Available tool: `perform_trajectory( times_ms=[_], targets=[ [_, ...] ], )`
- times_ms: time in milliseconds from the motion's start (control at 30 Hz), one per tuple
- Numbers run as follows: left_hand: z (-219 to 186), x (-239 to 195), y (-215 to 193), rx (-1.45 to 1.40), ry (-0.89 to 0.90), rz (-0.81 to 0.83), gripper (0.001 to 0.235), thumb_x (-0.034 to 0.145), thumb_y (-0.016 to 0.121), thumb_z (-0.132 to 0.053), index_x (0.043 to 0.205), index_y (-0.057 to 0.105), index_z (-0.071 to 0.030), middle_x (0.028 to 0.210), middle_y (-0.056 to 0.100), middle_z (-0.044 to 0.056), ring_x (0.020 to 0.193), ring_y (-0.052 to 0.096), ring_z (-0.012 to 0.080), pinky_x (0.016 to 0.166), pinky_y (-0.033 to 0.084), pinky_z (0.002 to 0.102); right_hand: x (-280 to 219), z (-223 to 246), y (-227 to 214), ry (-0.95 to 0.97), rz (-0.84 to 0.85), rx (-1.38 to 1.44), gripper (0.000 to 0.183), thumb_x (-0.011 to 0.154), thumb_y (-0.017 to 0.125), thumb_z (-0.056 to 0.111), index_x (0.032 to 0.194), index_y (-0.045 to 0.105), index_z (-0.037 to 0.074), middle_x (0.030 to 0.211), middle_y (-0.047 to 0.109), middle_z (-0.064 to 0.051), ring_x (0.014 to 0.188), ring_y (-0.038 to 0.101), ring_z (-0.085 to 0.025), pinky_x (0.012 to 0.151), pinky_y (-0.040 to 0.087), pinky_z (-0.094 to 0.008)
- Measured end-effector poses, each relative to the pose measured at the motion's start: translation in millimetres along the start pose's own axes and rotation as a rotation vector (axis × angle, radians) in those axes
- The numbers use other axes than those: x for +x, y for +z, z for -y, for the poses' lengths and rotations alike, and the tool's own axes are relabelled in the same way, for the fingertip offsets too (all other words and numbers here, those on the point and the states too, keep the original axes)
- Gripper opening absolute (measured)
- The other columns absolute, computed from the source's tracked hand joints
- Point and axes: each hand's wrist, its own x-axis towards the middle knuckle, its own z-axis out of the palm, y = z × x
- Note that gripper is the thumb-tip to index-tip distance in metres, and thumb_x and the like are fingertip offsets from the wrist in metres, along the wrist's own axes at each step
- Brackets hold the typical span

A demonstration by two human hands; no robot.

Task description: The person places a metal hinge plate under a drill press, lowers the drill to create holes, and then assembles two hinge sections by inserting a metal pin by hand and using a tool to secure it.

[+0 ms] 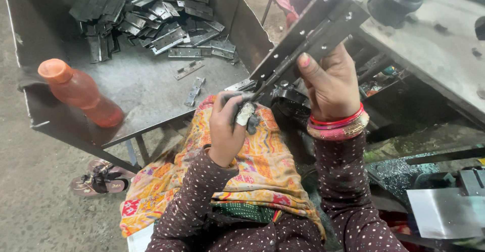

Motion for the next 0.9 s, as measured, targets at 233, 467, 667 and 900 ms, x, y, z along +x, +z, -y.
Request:
perform_trajectory(
  times_ms=[233,467,667,900],
  targets=[
    [-3.8,-2.9,-6.2,-0.223,-0.266,0.148,0.02,0.097,0.055,0.004,0.115,0.064,0.003,0.108,0.059,0.012,0.088,0.064,0.0219,0.078,0.052,0.034,-1.8,-8.5,3.4,0.014,-0.042,0.094,0.045,0.108,0.067,0.001,0.15,0.051,-0.002,0.156,0.054,-0.017,0.148,0.049,-0.024,0.126,0.039,-0.036],
    [-12.4,-12.4,-4.8,0.209,0.019,-0.071,0.024,0.092,0.061,0.002,0.116,0.062,0.002,0.112,0.059,0.016,0.099,0.063,0.0306,0.087,0.052,0.036,-10.5,-19.9,-2.0,-0.027,-0.007,0.132,0.014,0.117,0.067,0.0,0.127,0.059,-0.005,0.118,0.064,-0.012,0.109,0.062,-0.019,0.103,0.047,-0.033],
    [-13.5,-14.9,-10.1,0.055,-0.13,0.011,0.022,0.094,0.058,0.004,0.115,0.061,0.003,0.109,0.06,0.013,0.093,0.062,0.0267,0.081,0.052,0.033,-7.3,-13.4,19.4,0.029,-0.166,0.065,0.04,0.104,0.069,0.001,0.142,0.057,-0.001,0.136,0.067,-0.008,0.121,0.063,-0.016,0.112,0.048,-0.031],
    [-6.8,-11.7,-17.8,-0.17,-0.344,0.135,0.018,0.096,0.057,0.005,0.113,0.063,0.004,0.106,0.058,0.012,0.091,0.061,0.0211,0.081,0.051,0.031,-8.7,-22.9,14.5,0.064,-0.171,0.064,0.039,0.107,0.067,-0.002,0.144,0.057,-0.003,0.13,0.068,-0.009,0.115,0.064,-0.015,0.106,0.049,-0.031]
  ],
)
